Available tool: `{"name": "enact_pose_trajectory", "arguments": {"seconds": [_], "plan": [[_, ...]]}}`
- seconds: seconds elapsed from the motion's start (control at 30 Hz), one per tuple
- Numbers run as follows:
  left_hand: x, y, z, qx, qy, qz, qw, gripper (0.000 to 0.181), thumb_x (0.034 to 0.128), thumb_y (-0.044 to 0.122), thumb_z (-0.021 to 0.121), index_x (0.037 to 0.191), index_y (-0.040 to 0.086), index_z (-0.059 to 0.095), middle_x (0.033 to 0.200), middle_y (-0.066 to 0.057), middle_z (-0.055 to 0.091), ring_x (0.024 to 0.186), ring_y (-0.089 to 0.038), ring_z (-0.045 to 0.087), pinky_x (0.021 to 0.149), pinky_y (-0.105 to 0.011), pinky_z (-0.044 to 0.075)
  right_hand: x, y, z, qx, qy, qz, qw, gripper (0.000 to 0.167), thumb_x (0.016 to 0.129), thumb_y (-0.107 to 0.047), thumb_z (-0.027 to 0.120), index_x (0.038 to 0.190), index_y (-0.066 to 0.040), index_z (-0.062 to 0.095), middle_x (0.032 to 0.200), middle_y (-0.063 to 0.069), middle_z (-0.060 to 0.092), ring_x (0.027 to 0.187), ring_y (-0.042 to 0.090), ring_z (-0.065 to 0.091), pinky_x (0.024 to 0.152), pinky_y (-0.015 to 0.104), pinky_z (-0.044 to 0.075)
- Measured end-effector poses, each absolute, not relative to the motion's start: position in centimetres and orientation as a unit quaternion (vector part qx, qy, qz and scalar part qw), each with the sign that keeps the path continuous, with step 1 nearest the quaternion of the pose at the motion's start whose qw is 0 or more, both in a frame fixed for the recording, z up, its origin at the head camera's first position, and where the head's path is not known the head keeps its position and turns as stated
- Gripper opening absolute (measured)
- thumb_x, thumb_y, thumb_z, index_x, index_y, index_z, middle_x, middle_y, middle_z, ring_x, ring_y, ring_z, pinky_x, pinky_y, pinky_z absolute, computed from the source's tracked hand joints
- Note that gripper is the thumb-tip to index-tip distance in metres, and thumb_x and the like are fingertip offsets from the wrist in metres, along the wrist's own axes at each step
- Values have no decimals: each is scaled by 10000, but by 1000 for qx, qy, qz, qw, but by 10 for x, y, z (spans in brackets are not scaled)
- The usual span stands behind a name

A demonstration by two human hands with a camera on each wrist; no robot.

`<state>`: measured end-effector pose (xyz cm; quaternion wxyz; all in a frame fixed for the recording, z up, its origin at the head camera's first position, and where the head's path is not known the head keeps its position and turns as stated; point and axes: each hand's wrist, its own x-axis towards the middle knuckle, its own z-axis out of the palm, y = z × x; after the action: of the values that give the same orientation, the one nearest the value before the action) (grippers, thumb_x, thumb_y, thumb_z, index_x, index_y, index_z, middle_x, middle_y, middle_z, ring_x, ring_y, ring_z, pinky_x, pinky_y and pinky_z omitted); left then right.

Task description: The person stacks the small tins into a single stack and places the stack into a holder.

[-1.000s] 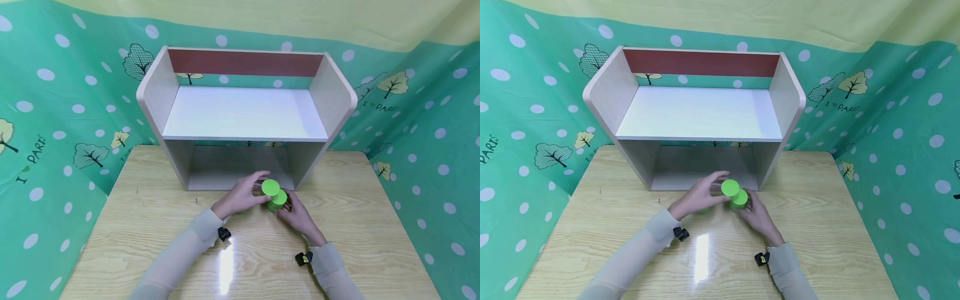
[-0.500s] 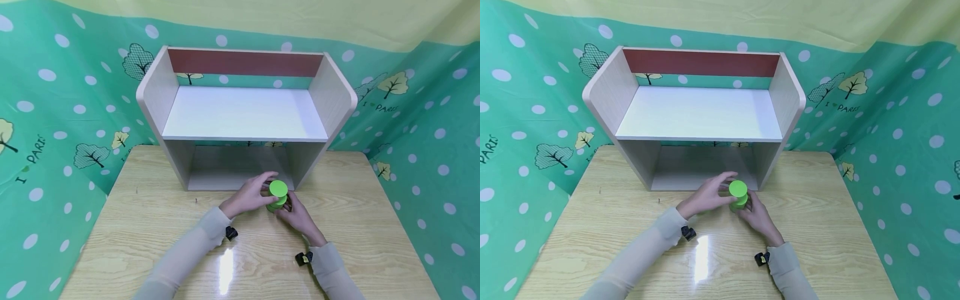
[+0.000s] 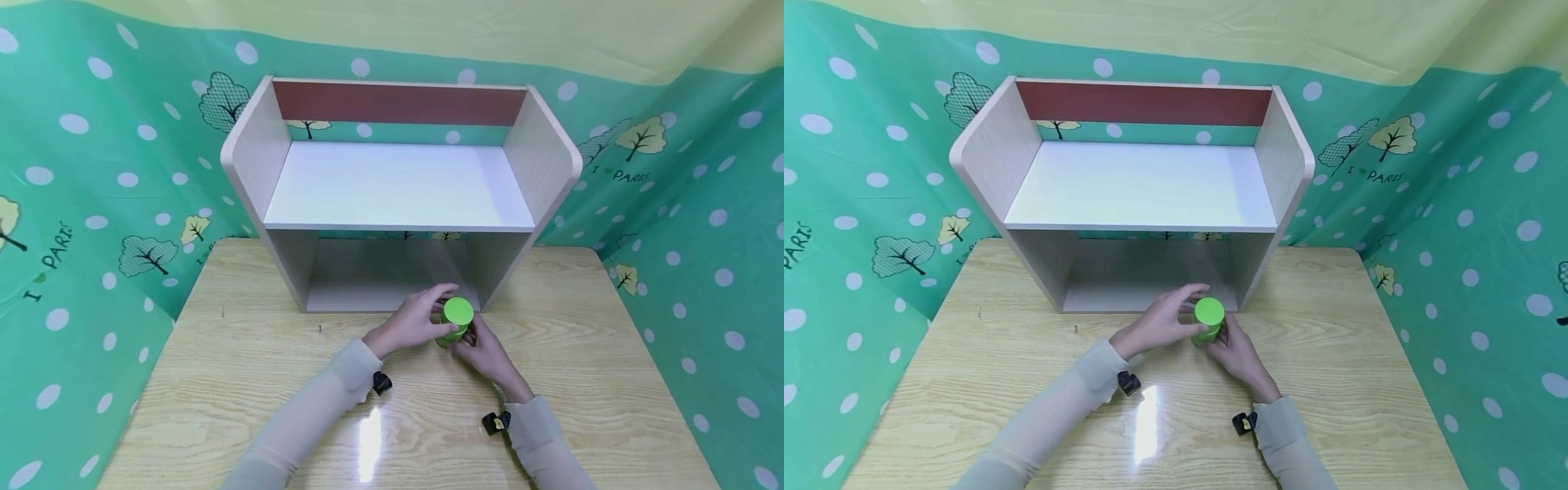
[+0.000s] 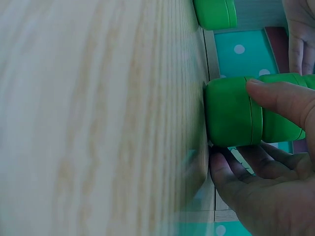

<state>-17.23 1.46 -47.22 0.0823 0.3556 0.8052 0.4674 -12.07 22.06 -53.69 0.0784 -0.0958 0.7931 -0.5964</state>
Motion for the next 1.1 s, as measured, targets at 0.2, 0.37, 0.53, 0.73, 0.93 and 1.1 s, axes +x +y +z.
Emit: {"name": "enact_pose_trajectory", "arguments": {"seconds": [0.2,0.37,0.53,0.73,0.93,1.1], "plan": [[-172,15,-472,352,811,459,88,745,904,229,775,1520,95,376,1426,-122,530,1220,-143,560,986,-243,503,-121,221,-535,-92,794,-595,78,703,889,77,685,1485,12,317,1494,258,383,1389,384,371,1141,443,341],[-172,15,-472,355,813,454,86,754,901,234,778,1520,83,374,1431,-127,523,1213,-149,563,981,-247,505,-121,221,-535,-91,798,-590,76,704,889,68,691,1484,9,320,1490,258,388,1386,388,374,1139,449,344],[-172,11,-474,349,815,454,87,766,895,247,785,1522,89,374,1459,-84,499,1223,-163,557,1009,-289,497,-120,221,-535,-96,801,-586,73,712,892,51,705,1490,5,320,1480,258,402,1375,394,388,1131,469,357],[-169,1,-473,323,810,482,91,763,897,250,783,1529,140,370,1438,-45,506,1237,-259,564,1008,-400,517,-120,221,-536,-96,804,-583,69,710,883,49,722,1480,-1,340,1448,255,443,1360,389,413,1129,464,363],[-164,-17,-475,295,808,504,82,765,896,243,784,1529,121,371,1439,-110,504,1243,-298,555,1026,-432,500,-115,215,-516,-105,802,-585,59,676,857,98,723,1433,65,371,1388,313,476,1325,450,434,1114,527,369],[-159,-37,-480,271,813,511,71,777,898,292,777,1525,87,368,1439,-141,503,1232,-384,550,1022,-489,495,-109,209,-496,-93,811,-574,68,657,845,128,712,1410,108,377,1355,346,488,1302,483,444,1100,576,371]]}}
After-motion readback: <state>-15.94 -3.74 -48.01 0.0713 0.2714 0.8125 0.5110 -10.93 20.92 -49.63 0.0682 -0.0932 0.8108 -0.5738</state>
